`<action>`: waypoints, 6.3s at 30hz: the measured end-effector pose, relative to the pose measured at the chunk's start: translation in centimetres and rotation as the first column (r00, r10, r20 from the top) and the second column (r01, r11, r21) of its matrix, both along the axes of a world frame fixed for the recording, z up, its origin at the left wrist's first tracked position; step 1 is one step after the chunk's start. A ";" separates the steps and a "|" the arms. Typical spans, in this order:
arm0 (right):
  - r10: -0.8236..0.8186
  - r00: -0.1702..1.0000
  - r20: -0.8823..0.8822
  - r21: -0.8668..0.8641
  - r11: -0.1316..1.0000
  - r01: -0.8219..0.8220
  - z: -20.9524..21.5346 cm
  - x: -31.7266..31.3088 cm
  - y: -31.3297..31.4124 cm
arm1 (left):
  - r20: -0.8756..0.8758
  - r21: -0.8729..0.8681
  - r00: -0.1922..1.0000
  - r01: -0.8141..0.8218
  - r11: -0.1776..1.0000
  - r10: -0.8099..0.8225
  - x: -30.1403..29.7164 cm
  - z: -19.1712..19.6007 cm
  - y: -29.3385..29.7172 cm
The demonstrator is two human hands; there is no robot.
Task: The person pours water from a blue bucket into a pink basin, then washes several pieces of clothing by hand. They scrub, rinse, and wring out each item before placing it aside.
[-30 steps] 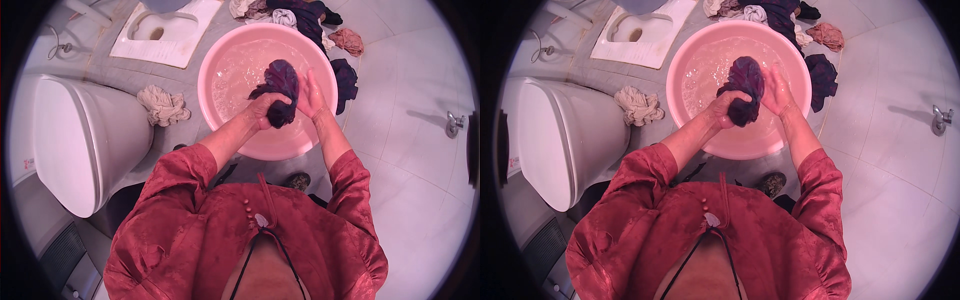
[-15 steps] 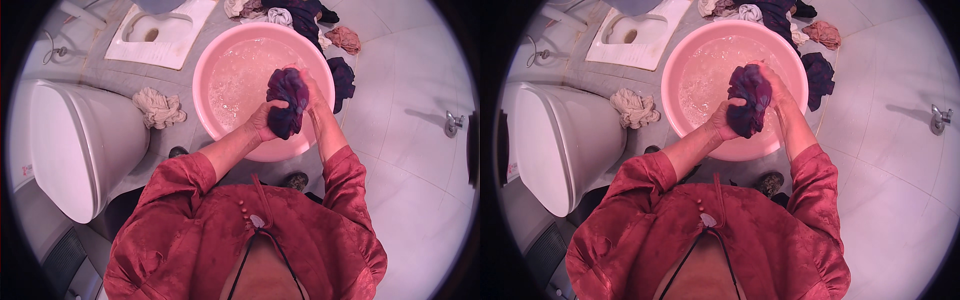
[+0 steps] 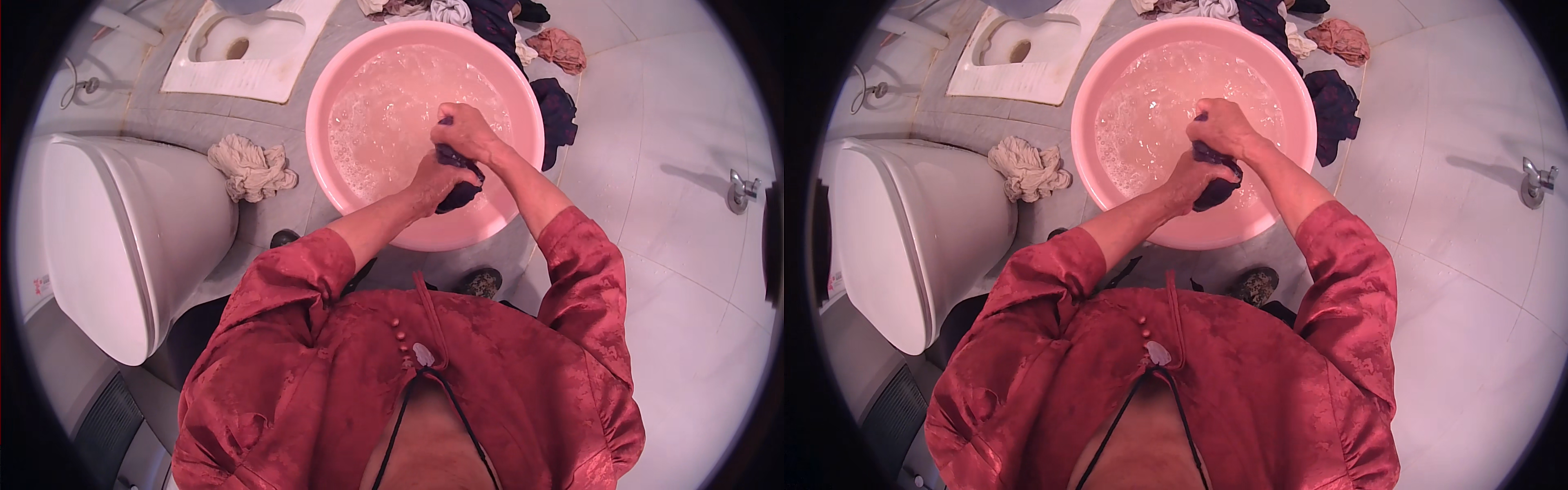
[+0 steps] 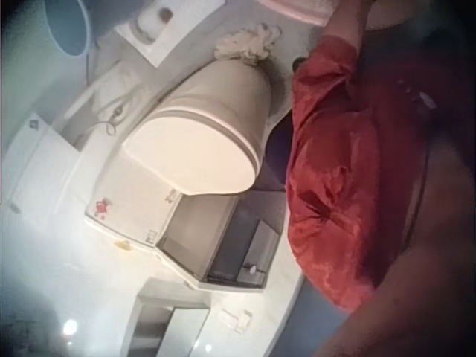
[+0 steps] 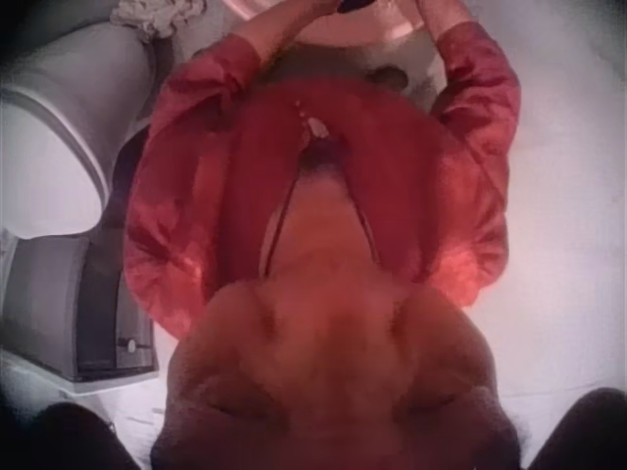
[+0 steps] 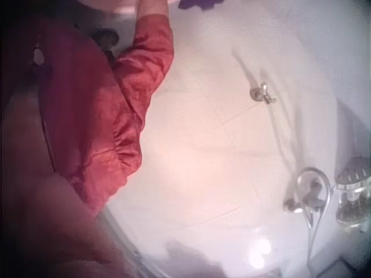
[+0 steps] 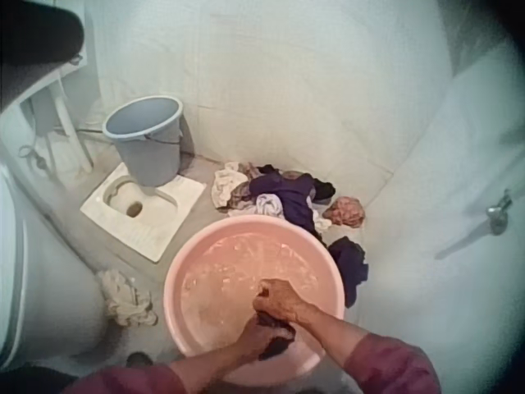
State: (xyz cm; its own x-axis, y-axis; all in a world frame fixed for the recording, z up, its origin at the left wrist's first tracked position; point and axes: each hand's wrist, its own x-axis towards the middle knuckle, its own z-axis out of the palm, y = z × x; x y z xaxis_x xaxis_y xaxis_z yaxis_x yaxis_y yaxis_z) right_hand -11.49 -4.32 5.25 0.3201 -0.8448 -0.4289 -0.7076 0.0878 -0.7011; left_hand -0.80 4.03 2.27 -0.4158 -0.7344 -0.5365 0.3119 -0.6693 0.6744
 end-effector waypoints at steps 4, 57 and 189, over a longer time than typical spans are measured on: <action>0.016 0.980 -0.197 -0.263 0.962 -0.069 -3.5 0.3 0.7 | 0.343 -0.226 0.938 0.045 0.973 0.036 -0.7 -4.5 0.3; 0.295 0.768 -0.568 0.239 0.953 -0.189 -9.3 -28.0 -0.4 | 0.914 0.296 -0.212 0.932 0.211 -0.346 5.8 -9.9 -5.0; -0.279 0.922 0.267 -0.391 0.844 0.368 -5.7 5.1 -0.2 | -0.272 0.447 0.837 -0.327 0.833 0.475 4.1 -5.1 -6.1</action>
